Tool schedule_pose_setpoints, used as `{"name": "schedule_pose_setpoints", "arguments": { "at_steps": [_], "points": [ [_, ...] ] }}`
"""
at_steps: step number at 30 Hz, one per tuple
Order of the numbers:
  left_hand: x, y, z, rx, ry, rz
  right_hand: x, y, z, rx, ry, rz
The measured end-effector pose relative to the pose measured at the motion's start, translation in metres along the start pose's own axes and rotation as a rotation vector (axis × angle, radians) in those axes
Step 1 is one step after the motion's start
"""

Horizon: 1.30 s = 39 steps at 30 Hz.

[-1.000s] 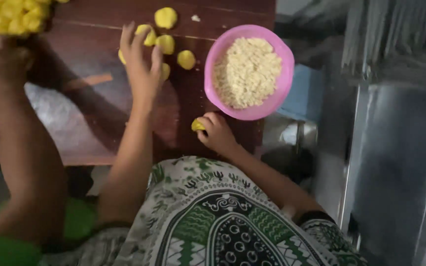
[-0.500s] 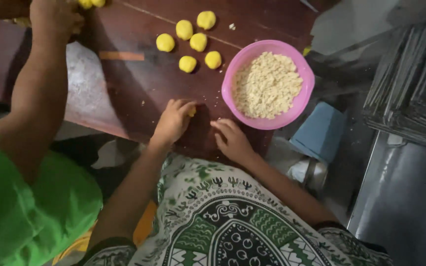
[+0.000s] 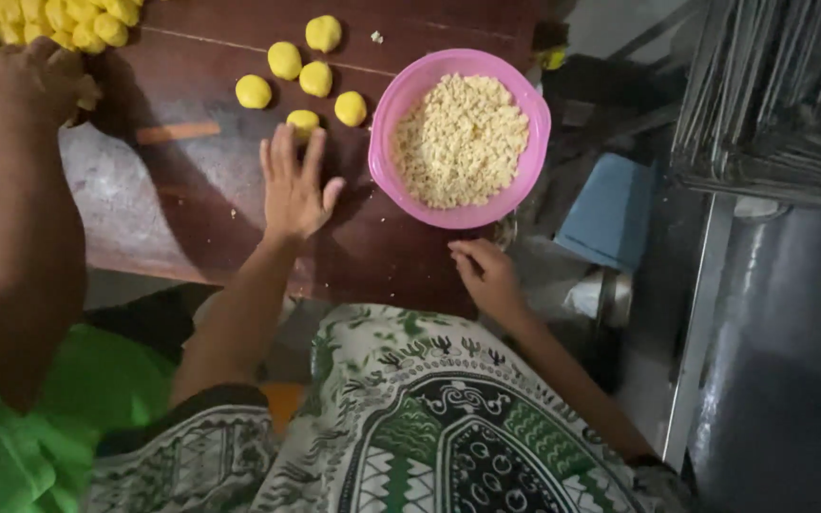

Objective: Filling and shaping small dough balls on a production table.

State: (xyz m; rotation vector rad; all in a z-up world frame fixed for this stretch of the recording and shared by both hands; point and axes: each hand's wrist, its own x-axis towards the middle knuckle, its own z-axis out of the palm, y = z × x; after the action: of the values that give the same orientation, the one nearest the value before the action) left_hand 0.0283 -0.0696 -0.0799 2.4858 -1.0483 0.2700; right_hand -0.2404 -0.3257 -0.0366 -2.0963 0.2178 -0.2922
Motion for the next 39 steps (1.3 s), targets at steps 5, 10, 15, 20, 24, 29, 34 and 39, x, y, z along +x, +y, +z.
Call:
{"name": "schedule_pose_setpoints", "arguments": {
  "at_steps": [5,10,15,20,24,29,34,39],
  "points": [
    [0.018,0.002,-0.013,-0.041,-0.089,0.007,0.022,-0.032,-0.017,-0.034,0.090,0.070],
    [0.017,0.000,-0.005,-0.007,0.001,-0.074,0.047,-0.033,-0.019,-0.251,0.239,0.015],
    [0.017,-0.004,-0.007,-0.112,0.106,-0.080,0.133,-0.037,-0.010,-0.487,0.086,-0.135],
    [-0.014,0.000,-0.050,-0.280,-0.016,-0.414,0.147,0.006,0.006,-0.847,-0.198,-0.134],
    [-0.055,-0.034,-0.022,-0.260,-0.328,-0.493,0.153,-0.011,0.015,-0.805,-0.101,0.185],
    [-0.038,-0.020,-0.055,-0.281,-0.215,-0.323,0.155,-0.024,0.015,-1.021,-0.312,-0.106],
    [-0.052,-0.037,-0.043,-0.394,-0.288,-0.454,0.150,0.043,0.000,-1.032,-0.331,-0.123],
    [-0.020,-0.031,-0.068,-0.443,-0.114,-0.258,0.162,0.057,-0.020,-0.143,-0.220,0.361]
  ]
}}
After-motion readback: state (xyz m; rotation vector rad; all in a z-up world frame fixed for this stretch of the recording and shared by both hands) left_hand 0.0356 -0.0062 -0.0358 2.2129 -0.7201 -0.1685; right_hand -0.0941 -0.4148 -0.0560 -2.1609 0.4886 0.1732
